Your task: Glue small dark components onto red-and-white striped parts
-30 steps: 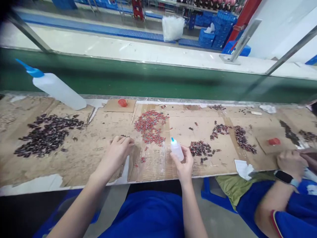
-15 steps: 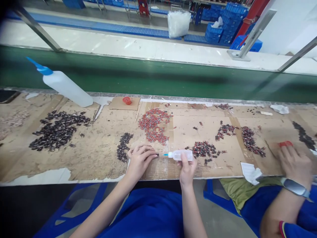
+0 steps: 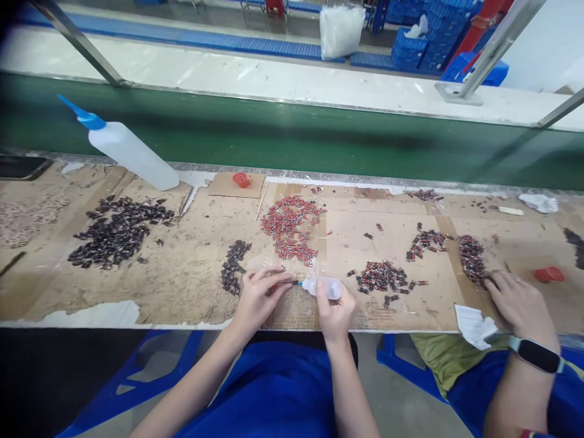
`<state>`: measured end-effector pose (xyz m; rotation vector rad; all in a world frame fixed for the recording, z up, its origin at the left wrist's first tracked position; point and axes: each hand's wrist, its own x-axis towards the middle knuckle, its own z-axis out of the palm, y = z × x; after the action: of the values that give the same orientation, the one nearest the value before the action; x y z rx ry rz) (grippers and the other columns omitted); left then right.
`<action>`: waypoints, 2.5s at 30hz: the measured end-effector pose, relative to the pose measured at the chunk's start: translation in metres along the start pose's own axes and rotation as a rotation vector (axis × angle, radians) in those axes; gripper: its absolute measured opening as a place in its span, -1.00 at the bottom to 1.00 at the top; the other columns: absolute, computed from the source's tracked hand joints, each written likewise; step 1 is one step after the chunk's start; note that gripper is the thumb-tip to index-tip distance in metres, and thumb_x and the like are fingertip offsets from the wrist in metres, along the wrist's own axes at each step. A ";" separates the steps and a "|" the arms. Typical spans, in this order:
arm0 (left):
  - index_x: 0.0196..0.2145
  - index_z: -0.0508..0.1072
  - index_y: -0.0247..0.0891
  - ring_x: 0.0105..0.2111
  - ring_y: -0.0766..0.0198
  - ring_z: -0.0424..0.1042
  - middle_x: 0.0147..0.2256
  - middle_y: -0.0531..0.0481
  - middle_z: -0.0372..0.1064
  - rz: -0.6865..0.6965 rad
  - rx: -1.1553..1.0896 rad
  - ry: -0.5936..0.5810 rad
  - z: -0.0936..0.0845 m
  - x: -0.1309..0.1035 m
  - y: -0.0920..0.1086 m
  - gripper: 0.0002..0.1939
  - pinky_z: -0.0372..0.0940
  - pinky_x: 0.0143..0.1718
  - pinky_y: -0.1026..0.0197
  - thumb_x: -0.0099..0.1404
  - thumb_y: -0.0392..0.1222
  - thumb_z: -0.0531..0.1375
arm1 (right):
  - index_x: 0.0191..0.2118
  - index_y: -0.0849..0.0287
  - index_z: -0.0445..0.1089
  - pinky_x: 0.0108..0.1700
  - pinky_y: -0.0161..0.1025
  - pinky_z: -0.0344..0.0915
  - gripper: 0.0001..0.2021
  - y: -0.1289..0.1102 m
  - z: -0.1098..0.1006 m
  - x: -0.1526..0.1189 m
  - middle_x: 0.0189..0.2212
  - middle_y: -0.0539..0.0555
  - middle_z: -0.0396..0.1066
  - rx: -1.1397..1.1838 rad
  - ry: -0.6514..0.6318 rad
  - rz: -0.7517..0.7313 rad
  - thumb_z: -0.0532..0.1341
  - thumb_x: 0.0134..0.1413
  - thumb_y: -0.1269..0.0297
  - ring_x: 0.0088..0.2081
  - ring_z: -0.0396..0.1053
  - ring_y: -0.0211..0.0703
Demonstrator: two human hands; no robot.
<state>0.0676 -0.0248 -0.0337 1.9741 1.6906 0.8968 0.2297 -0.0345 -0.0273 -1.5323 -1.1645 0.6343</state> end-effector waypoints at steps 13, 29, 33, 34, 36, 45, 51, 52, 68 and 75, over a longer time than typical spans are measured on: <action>-0.37 0.59 -0.03 -0.12 0.12 0.47 -0.31 0.06 0.59 -0.123 -0.024 -0.066 -0.003 0.005 0.004 -0.86 0.07 -0.01 -0.03 0.16 -0.30 0.31 | -0.52 0.25 0.46 -0.47 -0.29 0.30 -0.68 0.000 0.003 0.000 -0.61 0.06 0.45 -0.022 0.057 0.033 0.24 0.02 0.07 -0.56 0.38 -0.18; -0.36 0.58 -0.03 -0.10 0.12 0.47 -0.31 0.07 0.59 -0.136 -0.007 -0.061 -0.003 0.004 0.009 -0.82 0.02 -0.01 -0.04 0.16 -0.34 0.32 | -0.53 0.24 0.44 -0.47 -0.29 0.28 -0.69 0.001 0.004 0.000 -0.62 0.04 0.43 0.053 0.032 0.074 0.26 -0.01 0.07 -0.55 0.35 -0.19; -0.36 0.58 -0.04 -0.09 0.10 0.45 -0.32 0.08 0.59 -0.146 -0.018 -0.083 -0.003 0.005 0.008 -0.82 0.01 -0.01 -0.05 0.15 -0.35 0.32 | -0.49 0.24 0.43 -0.46 -0.27 0.30 -0.69 0.005 0.000 0.001 -0.58 0.05 0.44 0.120 0.108 0.134 0.26 -0.02 0.06 -0.51 0.38 -0.16; -0.36 0.58 -0.04 -0.08 0.10 0.45 -0.33 0.08 0.59 -0.144 -0.029 -0.095 -0.004 0.005 0.007 -0.83 0.02 -0.02 -0.05 0.15 -0.35 0.32 | -0.45 0.25 0.43 -0.44 -0.26 0.32 -0.70 0.006 -0.001 0.002 -0.54 0.07 0.46 0.157 0.140 0.147 0.26 -0.02 0.05 -0.49 0.40 -0.15; -0.33 0.57 -0.05 -0.08 0.11 0.44 -0.31 0.07 0.59 -0.134 -0.062 -0.106 -0.009 0.007 0.002 -0.84 0.04 -0.02 -0.03 0.16 -0.32 0.32 | -0.34 0.25 0.42 -0.39 -0.24 0.35 -0.70 0.007 -0.004 0.004 -0.43 0.11 0.49 0.224 0.199 0.153 0.29 -0.04 0.07 -0.42 0.44 -0.12; -0.36 0.57 -0.09 -0.12 0.06 0.37 -0.26 -0.02 0.56 -0.172 0.072 0.059 -0.021 0.015 -0.013 -0.94 0.05 -0.08 -0.03 0.22 -0.13 0.28 | -0.32 0.09 0.13 -0.01 -0.03 0.33 -0.57 0.011 0.004 0.019 -0.26 0.12 0.47 0.139 0.141 0.052 0.41 -0.22 0.18 -0.15 0.47 -0.05; -0.40 0.54 -0.13 -0.13 0.02 0.32 -0.28 -0.06 0.55 -0.082 0.161 0.090 -0.006 0.010 -0.013 -0.79 0.01 -0.12 -0.03 0.30 -0.29 0.12 | -0.18 0.12 0.15 -0.06 -0.03 0.34 -0.50 0.005 0.003 0.006 -0.09 0.26 0.39 -0.029 0.219 -0.134 0.42 -0.20 0.21 -0.06 0.40 0.00; -0.41 0.53 -0.14 -0.13 0.00 0.32 -0.30 -0.06 0.55 -0.057 0.170 0.109 -0.007 0.008 -0.014 -0.76 0.00 -0.13 -0.03 0.31 -0.31 0.09 | -0.17 0.14 0.18 -0.06 -0.03 0.34 -0.51 0.000 0.001 -0.001 -0.07 0.27 0.37 -0.087 0.261 -0.206 0.42 -0.20 0.22 -0.02 0.37 0.02; -0.22 0.46 -0.10 -0.28 0.10 0.44 -0.32 -0.02 0.56 0.376 0.026 0.179 -0.008 -0.006 0.007 -0.86 0.08 -0.17 0.07 0.35 -0.13 0.10 | -0.37 0.18 0.53 -0.25 -0.23 0.45 -0.78 -0.023 0.018 -0.035 -0.42 0.08 0.56 0.387 -0.076 0.329 0.32 -0.05 0.12 -0.34 0.52 -0.10; -0.38 0.55 -0.10 -0.23 0.01 0.40 -0.31 -0.08 0.55 0.305 0.133 0.151 0.011 -0.003 -0.016 -0.71 0.09 -0.17 -0.02 0.36 -0.16 0.04 | -0.31 0.15 0.57 -0.21 -0.24 0.45 -0.81 -0.017 0.011 -0.036 -0.32 0.11 0.54 0.294 -0.031 0.226 0.27 0.04 0.17 -0.25 0.51 -0.10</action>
<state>0.0636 -0.0232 -0.0526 2.3520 1.5890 1.0862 0.2009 -0.0630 -0.0213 -1.4133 -0.8812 0.9398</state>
